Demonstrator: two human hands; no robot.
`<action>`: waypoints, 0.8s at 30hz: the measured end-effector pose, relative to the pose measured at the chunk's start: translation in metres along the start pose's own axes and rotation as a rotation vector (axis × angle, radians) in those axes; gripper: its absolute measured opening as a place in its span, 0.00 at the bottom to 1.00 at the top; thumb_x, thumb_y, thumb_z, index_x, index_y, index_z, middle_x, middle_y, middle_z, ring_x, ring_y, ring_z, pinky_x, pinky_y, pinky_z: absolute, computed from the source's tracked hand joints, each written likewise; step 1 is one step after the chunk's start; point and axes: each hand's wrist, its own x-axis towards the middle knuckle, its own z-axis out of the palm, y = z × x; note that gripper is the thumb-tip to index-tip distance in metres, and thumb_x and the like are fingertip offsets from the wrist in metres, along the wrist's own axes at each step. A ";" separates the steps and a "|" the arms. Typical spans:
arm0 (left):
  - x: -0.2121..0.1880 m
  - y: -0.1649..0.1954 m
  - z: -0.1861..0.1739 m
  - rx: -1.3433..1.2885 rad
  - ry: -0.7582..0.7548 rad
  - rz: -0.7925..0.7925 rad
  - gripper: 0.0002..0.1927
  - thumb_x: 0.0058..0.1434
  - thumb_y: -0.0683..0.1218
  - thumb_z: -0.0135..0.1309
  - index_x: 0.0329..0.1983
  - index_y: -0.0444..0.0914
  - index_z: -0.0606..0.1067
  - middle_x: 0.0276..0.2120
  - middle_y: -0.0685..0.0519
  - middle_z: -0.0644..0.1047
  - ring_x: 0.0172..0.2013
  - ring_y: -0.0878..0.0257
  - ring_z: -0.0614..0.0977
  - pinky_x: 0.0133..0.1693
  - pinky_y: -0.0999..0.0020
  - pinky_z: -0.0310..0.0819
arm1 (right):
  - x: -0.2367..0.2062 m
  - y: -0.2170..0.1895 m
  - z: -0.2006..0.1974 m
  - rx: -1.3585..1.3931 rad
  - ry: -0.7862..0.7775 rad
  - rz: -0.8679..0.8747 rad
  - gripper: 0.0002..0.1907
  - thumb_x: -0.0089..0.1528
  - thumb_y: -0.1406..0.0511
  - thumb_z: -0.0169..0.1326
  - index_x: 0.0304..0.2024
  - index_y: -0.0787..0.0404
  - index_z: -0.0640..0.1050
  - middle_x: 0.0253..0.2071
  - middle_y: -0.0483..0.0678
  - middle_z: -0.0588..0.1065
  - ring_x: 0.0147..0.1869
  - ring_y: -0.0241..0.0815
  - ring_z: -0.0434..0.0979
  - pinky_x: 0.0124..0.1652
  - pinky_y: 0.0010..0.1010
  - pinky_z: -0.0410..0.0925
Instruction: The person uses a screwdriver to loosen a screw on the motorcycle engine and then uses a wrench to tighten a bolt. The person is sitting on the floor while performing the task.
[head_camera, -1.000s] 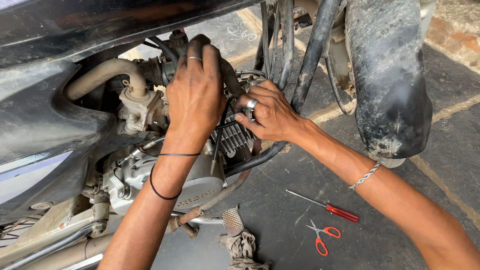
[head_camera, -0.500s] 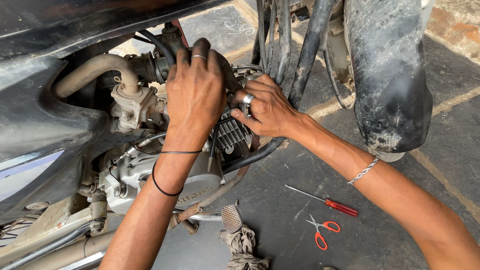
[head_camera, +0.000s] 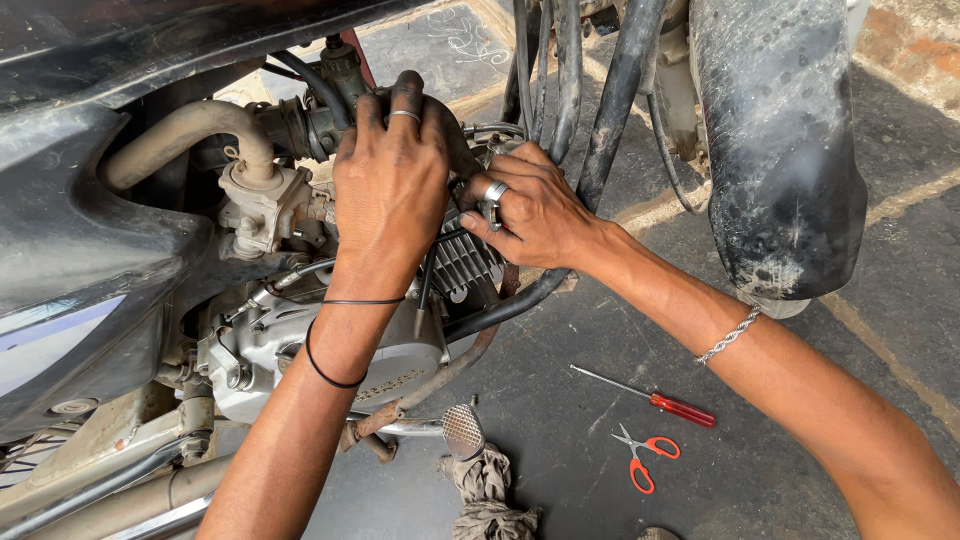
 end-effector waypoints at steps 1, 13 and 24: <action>0.000 0.000 0.000 -0.028 0.008 -0.021 0.22 0.58 0.39 0.58 0.57 0.30 0.73 0.59 0.40 0.71 0.56 0.41 0.77 0.45 0.51 0.82 | 0.000 0.000 0.000 0.007 0.006 -0.008 0.13 0.66 0.57 0.60 0.37 0.60 0.78 0.30 0.48 0.73 0.39 0.46 0.73 0.47 0.41 0.61; 0.004 0.001 0.003 -0.034 0.045 -0.053 0.16 0.60 0.39 0.58 0.52 0.30 0.75 0.55 0.43 0.72 0.56 0.42 0.75 0.49 0.52 0.76 | 0.003 -0.002 -0.002 0.011 -0.012 0.011 0.13 0.64 0.58 0.62 0.36 0.60 0.79 0.29 0.48 0.73 0.38 0.46 0.73 0.48 0.41 0.61; 0.019 0.022 -0.011 -0.204 0.159 -0.080 0.11 0.67 0.51 0.56 0.42 0.39 0.75 0.31 0.47 0.78 0.48 0.44 0.77 0.47 0.38 0.63 | -0.005 0.013 -0.001 0.053 -0.007 -0.043 0.10 0.66 0.61 0.59 0.37 0.63 0.78 0.35 0.51 0.76 0.44 0.45 0.75 0.53 0.40 0.65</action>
